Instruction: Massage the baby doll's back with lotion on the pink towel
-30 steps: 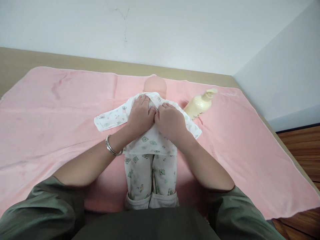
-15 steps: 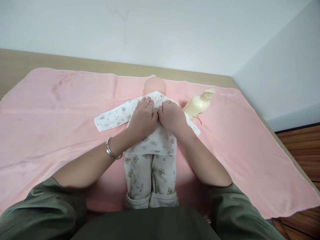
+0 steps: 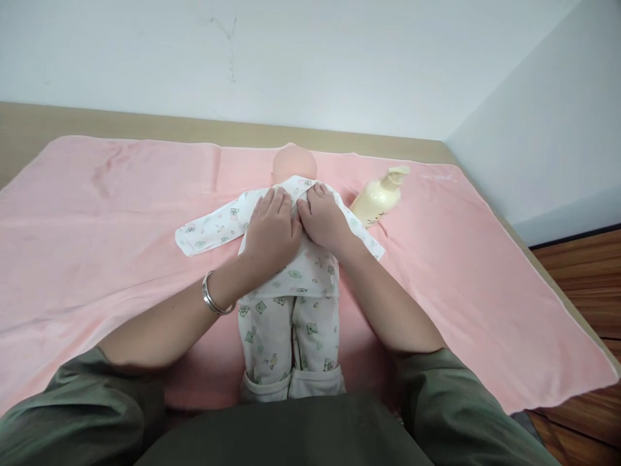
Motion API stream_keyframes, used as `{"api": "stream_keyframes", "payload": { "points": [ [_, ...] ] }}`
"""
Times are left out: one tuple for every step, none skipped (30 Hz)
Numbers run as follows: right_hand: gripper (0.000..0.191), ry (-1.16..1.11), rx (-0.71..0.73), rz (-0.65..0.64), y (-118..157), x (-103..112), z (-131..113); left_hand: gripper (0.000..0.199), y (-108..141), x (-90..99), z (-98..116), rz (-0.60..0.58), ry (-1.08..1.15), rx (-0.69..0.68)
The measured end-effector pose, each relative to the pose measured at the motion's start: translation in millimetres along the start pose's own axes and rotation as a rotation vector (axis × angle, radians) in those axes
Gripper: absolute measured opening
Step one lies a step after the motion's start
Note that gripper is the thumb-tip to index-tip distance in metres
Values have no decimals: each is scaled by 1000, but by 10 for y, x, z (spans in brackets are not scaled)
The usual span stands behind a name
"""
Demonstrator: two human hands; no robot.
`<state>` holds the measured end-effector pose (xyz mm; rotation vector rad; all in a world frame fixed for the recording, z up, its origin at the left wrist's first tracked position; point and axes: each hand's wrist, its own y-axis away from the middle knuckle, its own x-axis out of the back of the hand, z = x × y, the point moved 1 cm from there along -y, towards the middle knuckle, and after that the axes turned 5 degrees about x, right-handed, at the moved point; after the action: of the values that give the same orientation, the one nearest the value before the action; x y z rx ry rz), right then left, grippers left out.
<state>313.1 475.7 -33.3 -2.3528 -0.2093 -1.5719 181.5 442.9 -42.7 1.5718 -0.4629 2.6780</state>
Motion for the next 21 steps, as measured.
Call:
{"api": "stream_keyframes", "payload": {
  "points": [
    [54,5,1,-1,-3,-6,-1,61,32,9,29,0,-12,-6],
    [55,14,0,-8,-1,-9,-7,61,53,18,50,-3,-19,-7],
    [57,19,-10,-18,4,-9,-17,60,63,27,62,-9,-21,-2],
    [58,17,-27,-29,10,-7,-27,60,60,36,65,-18,-17,8],
    [60,10,-47,-38,15,-4,-38,60,47,44,59,-29,-7,20],
    [61,-1,-69,-41,19,0,-49,61,25,49,45,-42,6,35],
    [63,-12,-89,-40,23,3,-59,62,-6,50,22,-57,20,53],
    [65,-17,-105,-40,26,5,-71,63,-43,45,-9,-71,34,72],
    [67,-16,-118,-39,31,7,-85,65,-84,35,-46,-81,46,90],
    [68,-8,-126,-40,39,10,-103,66,-128,19,-89,-87,56,107],
    [68,5,-133,-41,52,14,-128,66,-174,-1,-134,-87,67,120],
    [68,21,-138,-45,70,21,-160,66,-218,-25,-181,-81,80,129],
    [67,41,-142,-53,95,29,-199,65,-259,-51,-226,-68,93,130],
    [66,62,-146,-65,126,39,-245,63,-295,-75,-267,-52,106,127],
    [65,84,-151,-79,163,50,-296,61,-324,-97,-301,-33,116,118],
    [65,106,-153,-94,202,62,-348,59,-344,-116,-327,-15,124,106],
    [64,127,-148,-108,243,74,-398,57,-356,-130,-344,1,127,94],
    [65,144,-132,-118,280,87,-442,56,-360,-140,-353,14,130,88],
    [65,158,-112,-127,311,98,-477,55,-357,-145,-354,26,133,87],
    [66,165,-93,-133,333,110,-499,54,-349,-147,-349,36,138,92],
    [67,164,-76,-140,343,120,-505,53,-337,-146,-340,47,144,98]
  ]
}}
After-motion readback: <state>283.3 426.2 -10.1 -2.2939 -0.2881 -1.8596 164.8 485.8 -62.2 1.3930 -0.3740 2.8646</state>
